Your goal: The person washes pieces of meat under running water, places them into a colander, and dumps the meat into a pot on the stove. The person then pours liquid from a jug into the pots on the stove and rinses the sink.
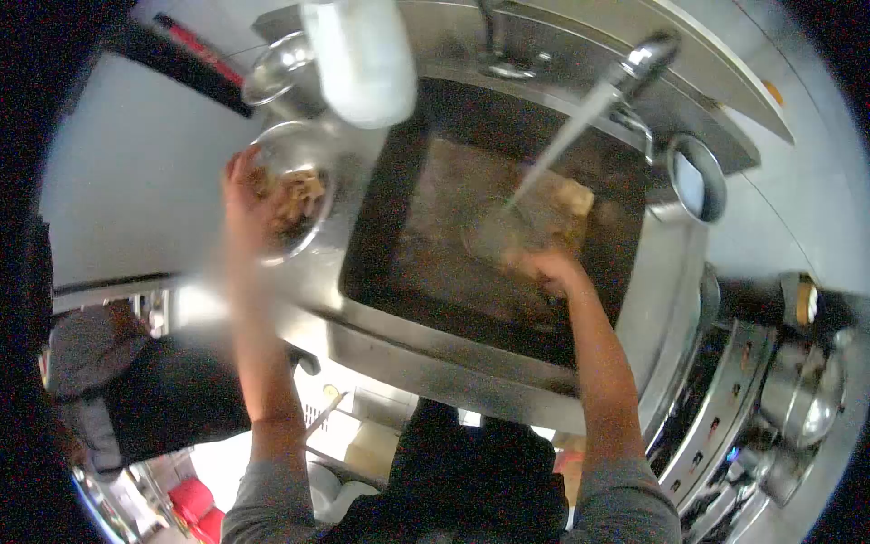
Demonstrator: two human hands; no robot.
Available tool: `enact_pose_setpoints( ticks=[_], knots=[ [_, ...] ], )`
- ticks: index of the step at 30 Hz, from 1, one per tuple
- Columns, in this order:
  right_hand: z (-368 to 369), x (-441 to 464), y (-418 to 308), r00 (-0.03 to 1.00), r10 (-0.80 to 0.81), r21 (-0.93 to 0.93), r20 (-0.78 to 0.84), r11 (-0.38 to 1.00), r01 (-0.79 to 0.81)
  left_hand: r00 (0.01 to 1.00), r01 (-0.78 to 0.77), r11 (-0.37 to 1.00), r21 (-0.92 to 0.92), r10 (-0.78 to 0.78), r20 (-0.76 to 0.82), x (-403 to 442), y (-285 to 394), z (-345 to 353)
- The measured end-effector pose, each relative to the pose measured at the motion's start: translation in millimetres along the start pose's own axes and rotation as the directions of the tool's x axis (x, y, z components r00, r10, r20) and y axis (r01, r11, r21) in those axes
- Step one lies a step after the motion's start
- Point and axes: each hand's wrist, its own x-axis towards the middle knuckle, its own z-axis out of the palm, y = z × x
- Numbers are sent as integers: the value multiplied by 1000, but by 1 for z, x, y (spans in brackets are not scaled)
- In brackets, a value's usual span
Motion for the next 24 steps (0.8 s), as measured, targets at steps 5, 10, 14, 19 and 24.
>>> enact_pose_setpoints(
  ticks=[5,10,14,19,24],
  knots=[
    [0,58,-12,999,21,604,50,796,-47,985,-112,954,-278,70,-158,-23,49,41],
    [16,48,-44,999,-34,894,17,447,0,898,352,708,-612,-71,433,-77,132,170],
    [20,24,-46,982,-191,932,-2,356,72,600,800,140,-584,-133,789,-98,139,260],
    [5,11,-28,934,-321,876,-158,391,282,584,811,-77,-581,36,811,-95,138,292],
    [19,24,-26,747,-475,73,-465,820,567,507,854,-80,-514,-91,857,-94,151,281]
  ],
)
